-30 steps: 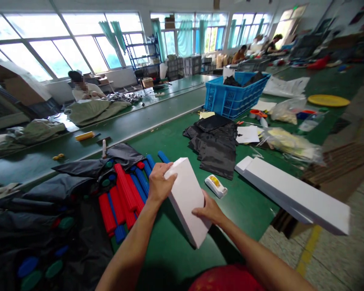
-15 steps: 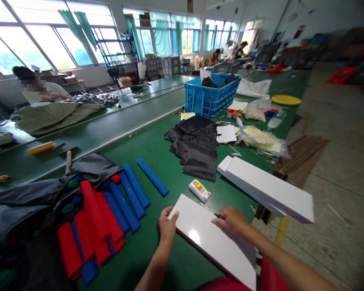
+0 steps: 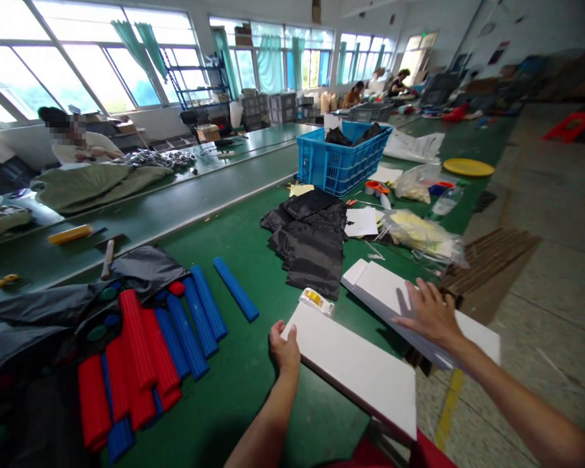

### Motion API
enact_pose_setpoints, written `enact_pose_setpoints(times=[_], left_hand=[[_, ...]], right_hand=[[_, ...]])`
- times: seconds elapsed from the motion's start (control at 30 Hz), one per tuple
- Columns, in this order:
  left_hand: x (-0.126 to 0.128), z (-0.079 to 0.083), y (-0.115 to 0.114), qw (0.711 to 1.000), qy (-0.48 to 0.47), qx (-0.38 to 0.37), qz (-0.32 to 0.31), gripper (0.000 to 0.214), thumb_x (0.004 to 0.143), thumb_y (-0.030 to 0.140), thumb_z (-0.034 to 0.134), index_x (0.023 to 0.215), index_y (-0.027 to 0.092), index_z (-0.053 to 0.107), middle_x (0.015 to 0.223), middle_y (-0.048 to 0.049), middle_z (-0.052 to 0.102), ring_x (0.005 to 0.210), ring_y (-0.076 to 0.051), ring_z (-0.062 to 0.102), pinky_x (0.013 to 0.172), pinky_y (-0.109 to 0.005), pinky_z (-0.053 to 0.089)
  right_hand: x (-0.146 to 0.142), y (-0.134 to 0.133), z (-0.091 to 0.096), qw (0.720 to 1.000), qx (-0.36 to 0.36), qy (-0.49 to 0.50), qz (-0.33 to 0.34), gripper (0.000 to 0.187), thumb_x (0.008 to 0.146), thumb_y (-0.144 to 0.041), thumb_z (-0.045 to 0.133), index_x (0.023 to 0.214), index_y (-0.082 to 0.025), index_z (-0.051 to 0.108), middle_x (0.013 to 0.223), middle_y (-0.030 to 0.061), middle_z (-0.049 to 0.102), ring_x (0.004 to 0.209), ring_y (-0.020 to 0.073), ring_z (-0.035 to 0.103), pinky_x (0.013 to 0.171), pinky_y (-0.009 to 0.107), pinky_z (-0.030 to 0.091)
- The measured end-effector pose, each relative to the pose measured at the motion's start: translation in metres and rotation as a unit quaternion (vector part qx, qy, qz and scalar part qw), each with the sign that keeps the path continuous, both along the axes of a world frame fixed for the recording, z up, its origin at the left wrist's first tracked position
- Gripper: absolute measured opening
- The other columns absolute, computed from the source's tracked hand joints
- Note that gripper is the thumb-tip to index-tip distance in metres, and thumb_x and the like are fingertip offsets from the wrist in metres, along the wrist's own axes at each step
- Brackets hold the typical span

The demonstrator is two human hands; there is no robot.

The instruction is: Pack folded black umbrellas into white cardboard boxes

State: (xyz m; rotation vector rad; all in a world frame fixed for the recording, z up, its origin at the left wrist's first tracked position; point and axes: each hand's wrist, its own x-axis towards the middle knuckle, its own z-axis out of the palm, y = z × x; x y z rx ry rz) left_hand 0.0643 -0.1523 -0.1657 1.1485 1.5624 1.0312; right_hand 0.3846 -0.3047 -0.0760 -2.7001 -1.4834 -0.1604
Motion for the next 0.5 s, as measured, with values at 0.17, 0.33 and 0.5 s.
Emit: enact_pose_setpoints(times=[0.17,0.33,0.5], left_hand=[[0.005,0.0,0.004,0.999,0.002,0.026,-0.023,0.027,0.069,0.032,0.065,0.09,0.016,0.063,0.094,-0.0075,0.064,0.094,-0.023,0.062,0.093,-0.036,0.046],[-0.012,-0.004,-0.015,0.999,-0.001,0.024,-0.023,0.035,0.069,0.041,0.065,0.092,0.015,0.064,0.093,-0.0085,0.064,0.092,-0.024,0.063,0.087,-0.037,0.048],[-0.017,-0.01,-0.031,0.999,-0.006,0.026,0.02,0.042,0.068,0.049,0.066,0.093,0.015,0.062,0.094,-0.008,0.064,0.093,-0.024,0.062,0.088,-0.037,0.048]], right_hand=[[-0.085,0.067,-0.015,0.94,0.051,0.334,0.042,0.05,0.083,-0.046,0.054,0.119,-0.012,0.056,0.091,0.0143,0.07,0.086,0.0305,0.066,0.076,0.039,0.049],[-0.12,0.134,-0.042,0.897,0.04,0.438,0.038,0.035,0.074,-0.044,0.065,0.091,-0.014,0.063,0.079,0.0093,0.07,0.072,0.0246,0.066,0.062,0.032,0.048],[-0.155,0.192,-0.039,0.834,0.058,0.545,0.063,0.034,0.078,-0.044,0.062,0.096,-0.014,0.063,0.071,0.003,0.068,0.061,0.0178,0.064,0.056,0.027,0.048]])
